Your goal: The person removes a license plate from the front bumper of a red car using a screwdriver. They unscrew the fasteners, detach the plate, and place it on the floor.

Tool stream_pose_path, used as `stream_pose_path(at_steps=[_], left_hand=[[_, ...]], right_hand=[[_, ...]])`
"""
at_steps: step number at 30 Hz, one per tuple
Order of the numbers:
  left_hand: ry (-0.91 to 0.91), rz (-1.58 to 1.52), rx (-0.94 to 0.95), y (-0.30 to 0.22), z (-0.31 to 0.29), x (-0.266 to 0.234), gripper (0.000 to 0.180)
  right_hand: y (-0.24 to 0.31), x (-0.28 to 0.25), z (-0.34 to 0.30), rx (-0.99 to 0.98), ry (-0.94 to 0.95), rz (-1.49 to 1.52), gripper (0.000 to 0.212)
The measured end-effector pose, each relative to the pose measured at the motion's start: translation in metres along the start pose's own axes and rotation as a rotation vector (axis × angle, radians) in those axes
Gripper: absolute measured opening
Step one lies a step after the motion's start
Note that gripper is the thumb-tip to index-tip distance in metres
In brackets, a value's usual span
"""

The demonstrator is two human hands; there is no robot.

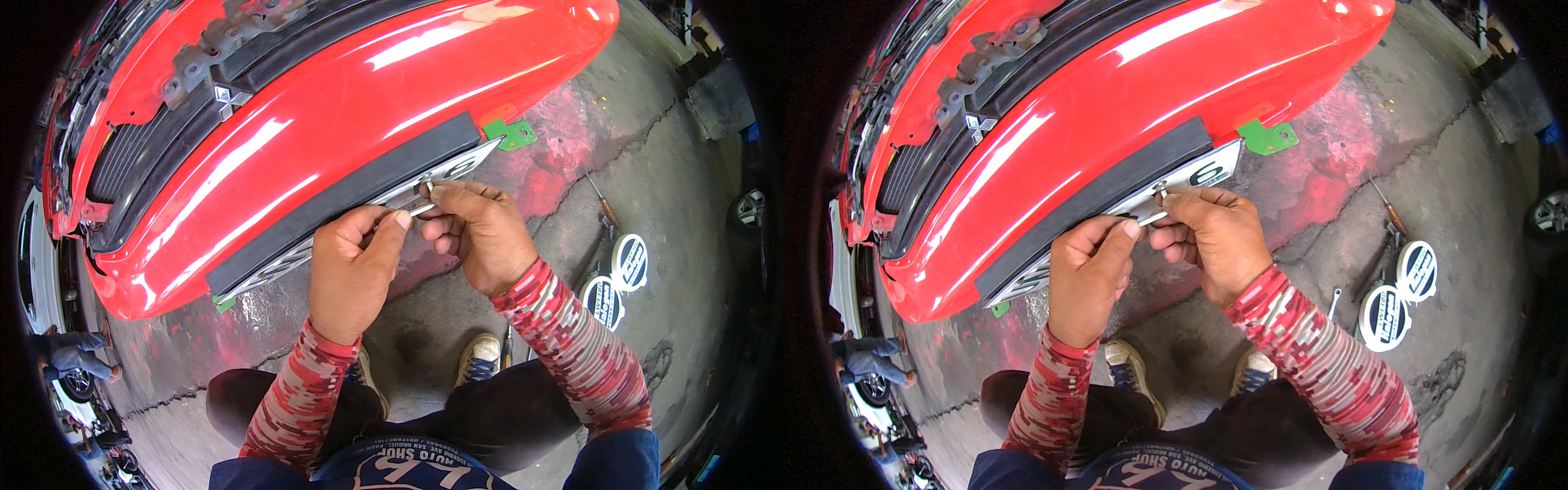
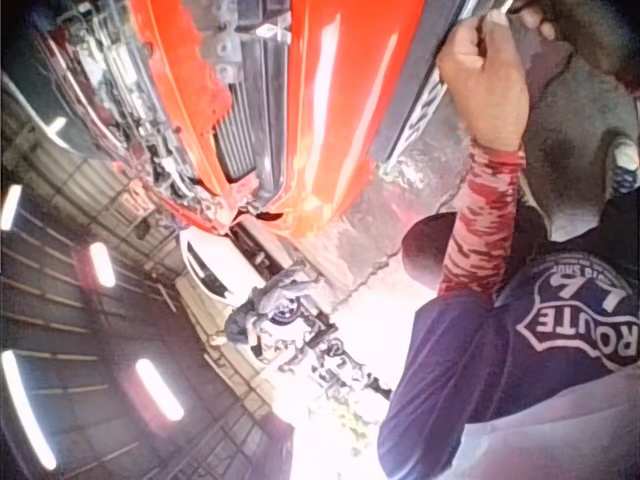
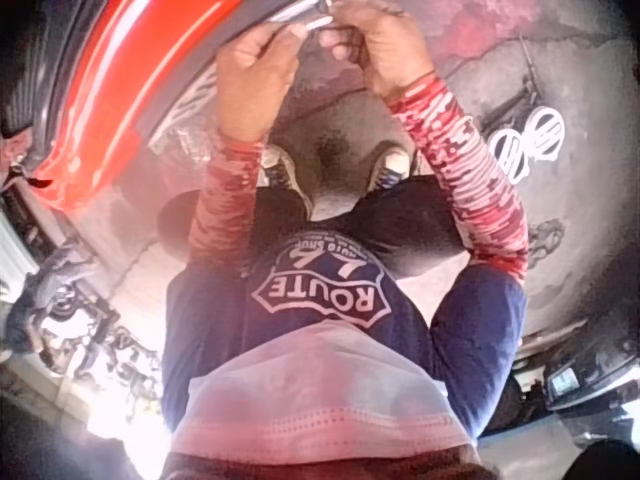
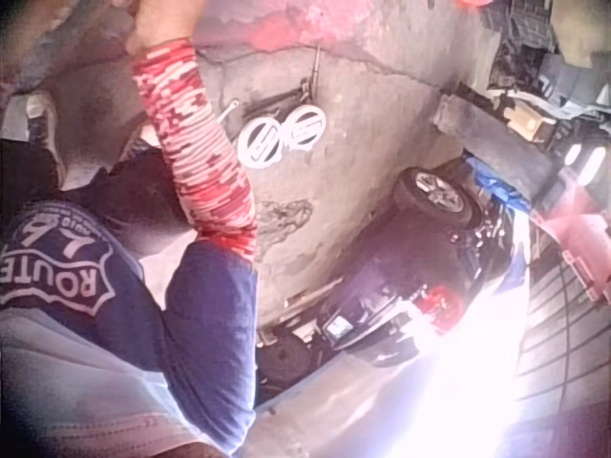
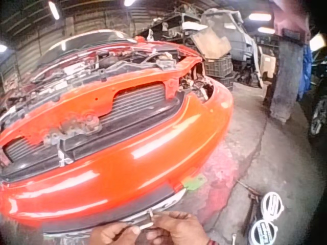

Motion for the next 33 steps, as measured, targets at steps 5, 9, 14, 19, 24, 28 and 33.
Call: stream_pose_path(at_steps=[5,9,14,19,24,28,33], left_hand=[[-0.102,0.046,0.115,-0.007,-0.008,0.006,0.017],[-0.199,0.191,0.369,-0.01,-0.008,0.011,0.013],[-0.221,0.341,0.513,-0.013,-0.009,0.013,0.012],[-0.219,0.222,0.466,-0.009,-0.008,0.015,0.013],[-0.164,-0.051,0.14,0.01,-0.006,0.012,0.016],[-0.145,-0.245,0.018,0.026,-0.003,0.015,0.02],[-0.129,-0.496,-0.183,0.048,0.0,0.02,0.022]], right_hand=[[0.003,-0.002,0.0,0.0,0.05,-0.003,0.019],[0.002,-0.005,0.005,0.049,0.085,0.023,0.019],[-0.001,-0.006,0.011,0.066,0.135,0.084,0.018],[0.001,-0.005,0.01,0.056,0.108,0.052,0.019],[0.004,-0.002,0.001,-0.052,-0.021,-0.031,0.02],[0.007,0.002,-0.004,-0.119,-0.065,-0.067,0.02],[0.008,0.004,-0.008,-0.245,-0.098,-0.163,0.021]])
Point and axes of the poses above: each hand's wrist, its own z-axis towards the middle knuckle, its own x-axis out of the palm, y = z × x, the point moved 3 cm from there along z, towards the middle knuckle, and after that the axes turned 15 degrees about -y, right-handed, at the moved point
